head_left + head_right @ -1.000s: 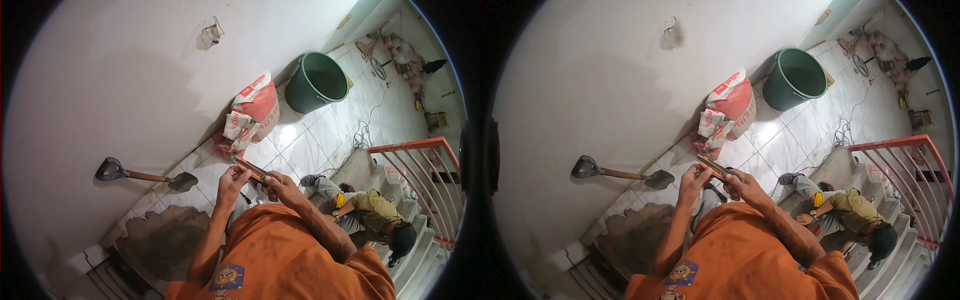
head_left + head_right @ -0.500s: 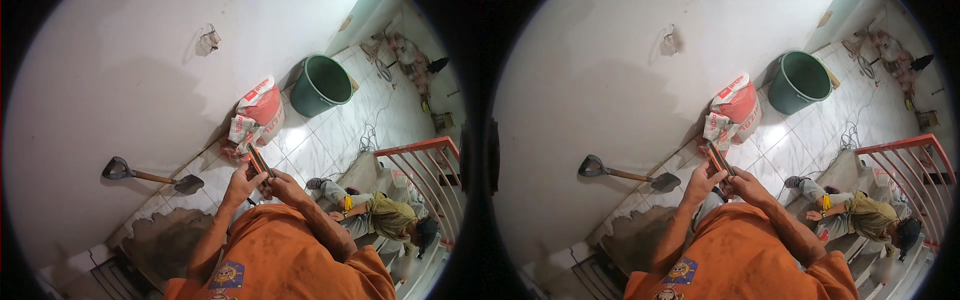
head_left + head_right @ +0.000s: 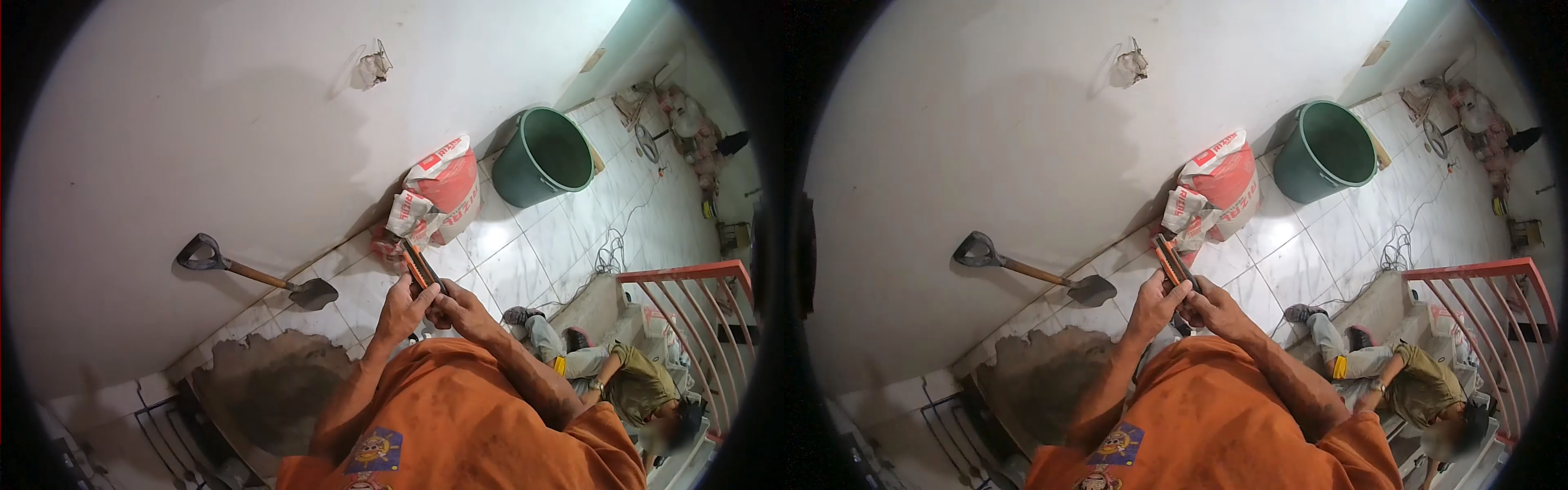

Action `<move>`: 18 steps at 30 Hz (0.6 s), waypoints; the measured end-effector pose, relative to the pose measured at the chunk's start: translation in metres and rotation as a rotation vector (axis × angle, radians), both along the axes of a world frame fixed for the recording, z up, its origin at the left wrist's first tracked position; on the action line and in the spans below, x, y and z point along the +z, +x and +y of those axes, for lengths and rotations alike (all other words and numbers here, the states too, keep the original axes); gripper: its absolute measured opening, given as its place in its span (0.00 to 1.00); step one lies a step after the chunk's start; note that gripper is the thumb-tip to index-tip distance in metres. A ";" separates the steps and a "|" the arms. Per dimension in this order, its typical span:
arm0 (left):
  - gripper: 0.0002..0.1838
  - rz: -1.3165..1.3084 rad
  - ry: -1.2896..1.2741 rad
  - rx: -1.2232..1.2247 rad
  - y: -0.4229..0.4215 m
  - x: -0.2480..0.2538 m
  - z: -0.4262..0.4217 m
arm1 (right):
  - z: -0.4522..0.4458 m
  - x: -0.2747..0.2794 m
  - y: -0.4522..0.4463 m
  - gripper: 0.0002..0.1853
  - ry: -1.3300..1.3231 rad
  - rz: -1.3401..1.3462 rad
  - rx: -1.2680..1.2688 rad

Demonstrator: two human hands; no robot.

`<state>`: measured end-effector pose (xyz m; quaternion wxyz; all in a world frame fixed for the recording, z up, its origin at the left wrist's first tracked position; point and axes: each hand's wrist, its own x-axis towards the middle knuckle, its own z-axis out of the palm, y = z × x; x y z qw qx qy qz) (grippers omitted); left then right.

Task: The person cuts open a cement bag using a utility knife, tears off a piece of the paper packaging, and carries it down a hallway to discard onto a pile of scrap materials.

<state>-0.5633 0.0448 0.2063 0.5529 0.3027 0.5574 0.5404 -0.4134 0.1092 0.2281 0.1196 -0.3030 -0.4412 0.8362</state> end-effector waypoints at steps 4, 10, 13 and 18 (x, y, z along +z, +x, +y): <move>0.13 0.083 -0.024 0.018 -0.003 0.009 0.000 | -0.001 -0.004 -0.004 0.18 -0.012 0.017 -0.006; 0.12 0.005 -0.064 0.066 -0.006 0.019 0.004 | 0.004 -0.002 -0.010 0.17 -0.174 0.076 -0.034; 0.12 -0.120 -0.075 0.082 -0.008 0.023 0.006 | 0.010 -0.004 -0.010 0.17 -0.271 0.176 -0.027; 0.15 -0.123 -0.060 0.025 -0.014 0.023 0.007 | 0.006 0.010 -0.012 0.22 -0.314 0.229 -0.055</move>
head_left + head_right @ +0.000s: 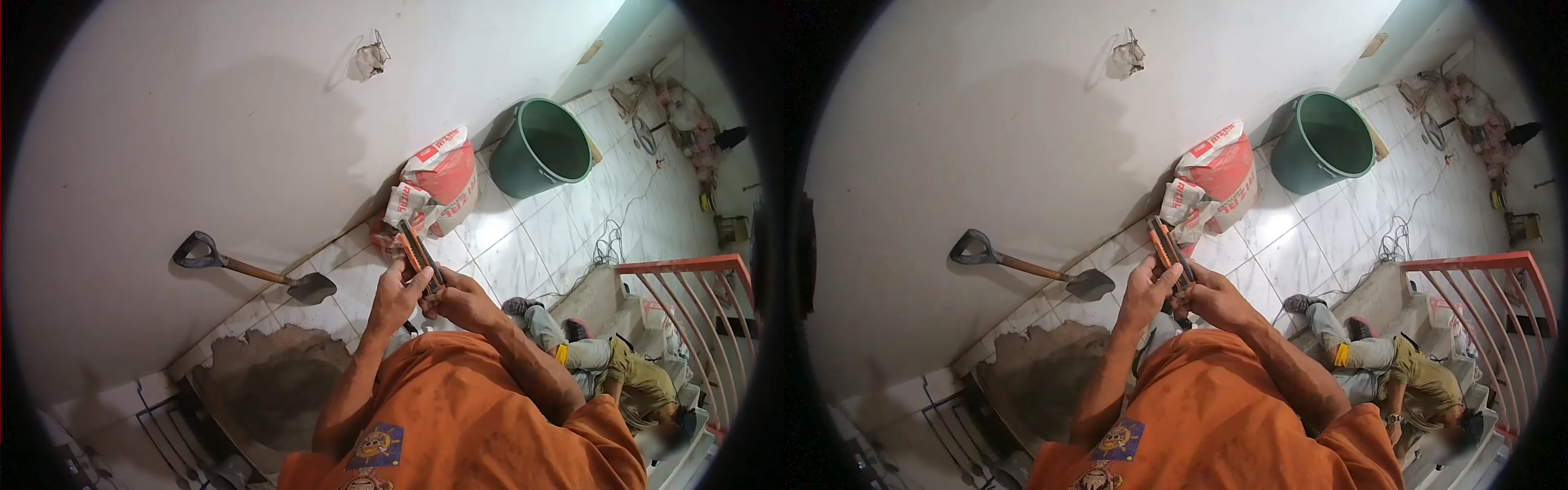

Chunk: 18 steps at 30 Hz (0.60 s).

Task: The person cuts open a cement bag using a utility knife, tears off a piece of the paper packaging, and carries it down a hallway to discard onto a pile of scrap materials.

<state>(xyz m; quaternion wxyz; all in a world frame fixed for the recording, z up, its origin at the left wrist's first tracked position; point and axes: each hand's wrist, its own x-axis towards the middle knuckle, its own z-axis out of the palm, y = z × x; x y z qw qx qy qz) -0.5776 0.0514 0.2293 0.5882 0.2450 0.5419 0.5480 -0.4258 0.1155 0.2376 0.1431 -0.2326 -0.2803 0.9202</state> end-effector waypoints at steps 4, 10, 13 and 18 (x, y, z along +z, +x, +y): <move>0.17 0.129 0.082 -0.038 -0.002 -0.004 0.001 | -0.003 0.005 -0.004 0.20 0.018 -0.040 -0.043; 0.16 0.063 0.086 -0.059 -0.008 -0.007 0.002 | -0.003 0.002 -0.015 0.18 0.264 -0.184 -0.038; 0.15 0.142 0.088 0.003 -0.009 -0.003 0.005 | -0.003 0.000 -0.020 0.18 0.366 -0.207 -0.043; 0.13 0.291 0.065 0.065 -0.018 0.010 0.012 | 0.003 0.006 -0.032 0.18 0.393 -0.216 -0.057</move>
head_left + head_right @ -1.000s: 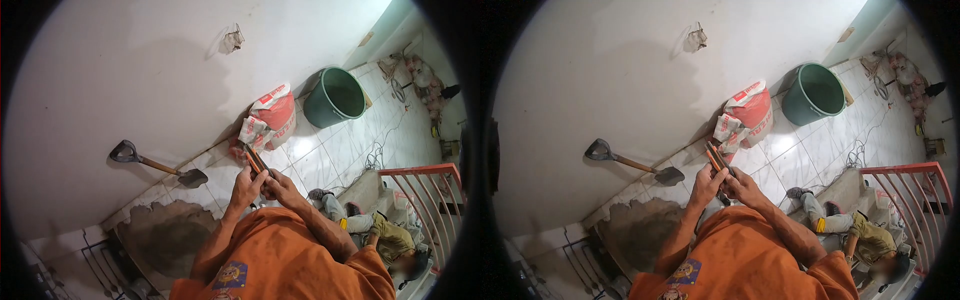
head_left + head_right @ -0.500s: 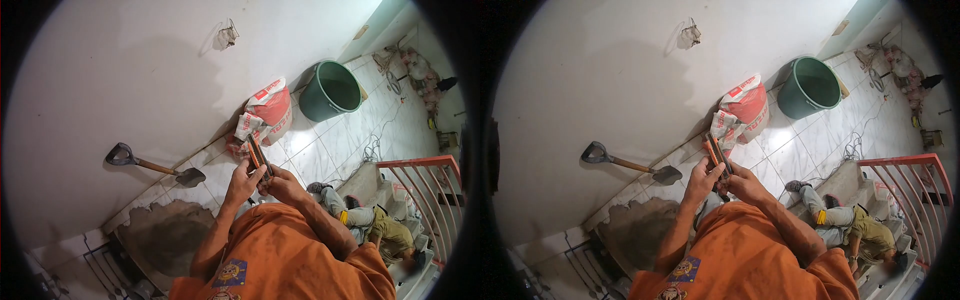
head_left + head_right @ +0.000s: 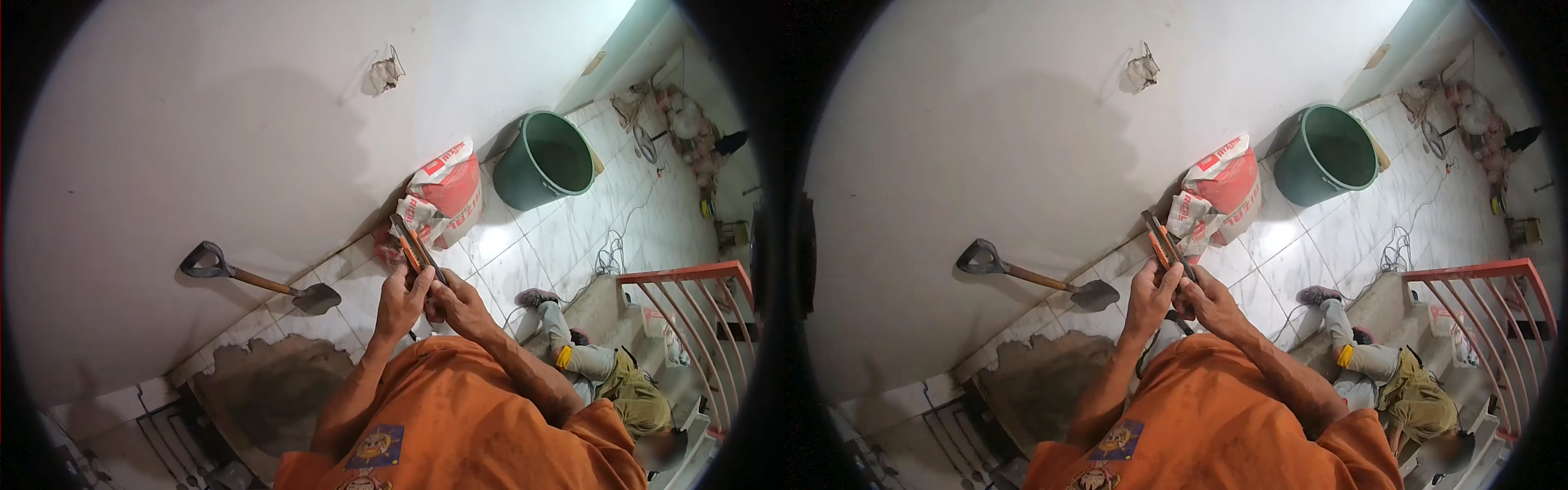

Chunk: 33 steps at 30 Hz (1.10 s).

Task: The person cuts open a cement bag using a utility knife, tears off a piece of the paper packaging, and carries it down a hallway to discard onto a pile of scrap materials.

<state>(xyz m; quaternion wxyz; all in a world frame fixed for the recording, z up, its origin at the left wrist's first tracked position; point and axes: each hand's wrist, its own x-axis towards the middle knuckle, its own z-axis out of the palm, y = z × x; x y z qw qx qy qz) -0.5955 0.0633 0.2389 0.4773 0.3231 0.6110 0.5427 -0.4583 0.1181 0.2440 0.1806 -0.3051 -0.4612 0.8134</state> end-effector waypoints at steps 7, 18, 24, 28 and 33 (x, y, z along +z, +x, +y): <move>0.14 -0.146 0.008 -0.032 -0.013 -0.008 0.000 | 0.003 -0.005 -0.004 0.17 -0.024 -0.024 0.009; 0.15 -0.404 -0.032 -0.166 0.005 -0.028 0.009 | -0.004 -0.008 0.021 0.17 -0.061 -0.209 -0.119; 0.13 -0.377 -0.112 -0.455 0.021 -0.033 0.033 | 0.001 -0.013 0.058 0.19 -0.034 -0.283 -0.182; 0.13 -0.273 -0.159 -0.524 0.031 -0.041 0.051 | 0.020 -0.009 0.068 0.22 -0.079 -0.293 -0.168; 0.17 -0.034 -0.202 -0.512 0.030 -0.081 0.079 | 0.067 -0.048 0.076 0.21 -0.092 -0.238 -0.034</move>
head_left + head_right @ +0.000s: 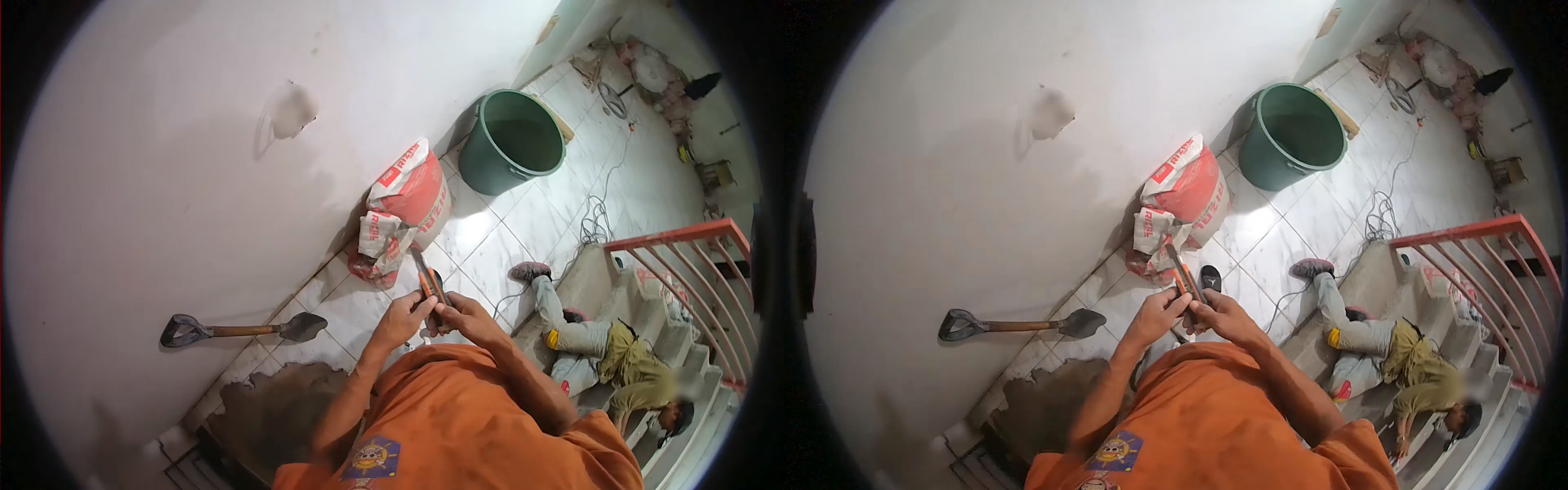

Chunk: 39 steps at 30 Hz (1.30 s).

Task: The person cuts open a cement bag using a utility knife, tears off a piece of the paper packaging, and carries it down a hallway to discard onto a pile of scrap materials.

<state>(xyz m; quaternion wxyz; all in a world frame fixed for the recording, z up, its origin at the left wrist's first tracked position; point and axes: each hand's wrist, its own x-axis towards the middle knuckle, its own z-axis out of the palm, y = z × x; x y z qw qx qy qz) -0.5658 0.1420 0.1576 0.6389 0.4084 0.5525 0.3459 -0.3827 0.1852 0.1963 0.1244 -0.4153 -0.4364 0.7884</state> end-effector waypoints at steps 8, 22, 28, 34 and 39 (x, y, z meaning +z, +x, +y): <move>0.29 0.493 -0.145 0.096 -0.024 -0.089 0.069 | 0.099 -0.095 0.050 0.18 0.071 -0.273 0.006; 0.58 1.401 0.141 -0.722 -0.035 -0.370 0.232 | -0.175 -0.230 0.280 0.17 -0.203 -1.093 -0.497; 0.32 1.635 0.076 -0.782 -0.060 -0.446 0.211 | -0.220 -0.161 0.204 0.15 -0.666 -1.025 -0.755; 0.14 1.498 0.026 -0.872 -0.094 -0.431 0.183 | -0.233 -0.163 0.176 0.15 -0.592 -0.996 -0.686; 0.17 1.101 -0.271 -0.698 -0.099 -0.416 0.161 | -0.225 -0.167 0.157 0.15 -0.568 -0.898 -0.840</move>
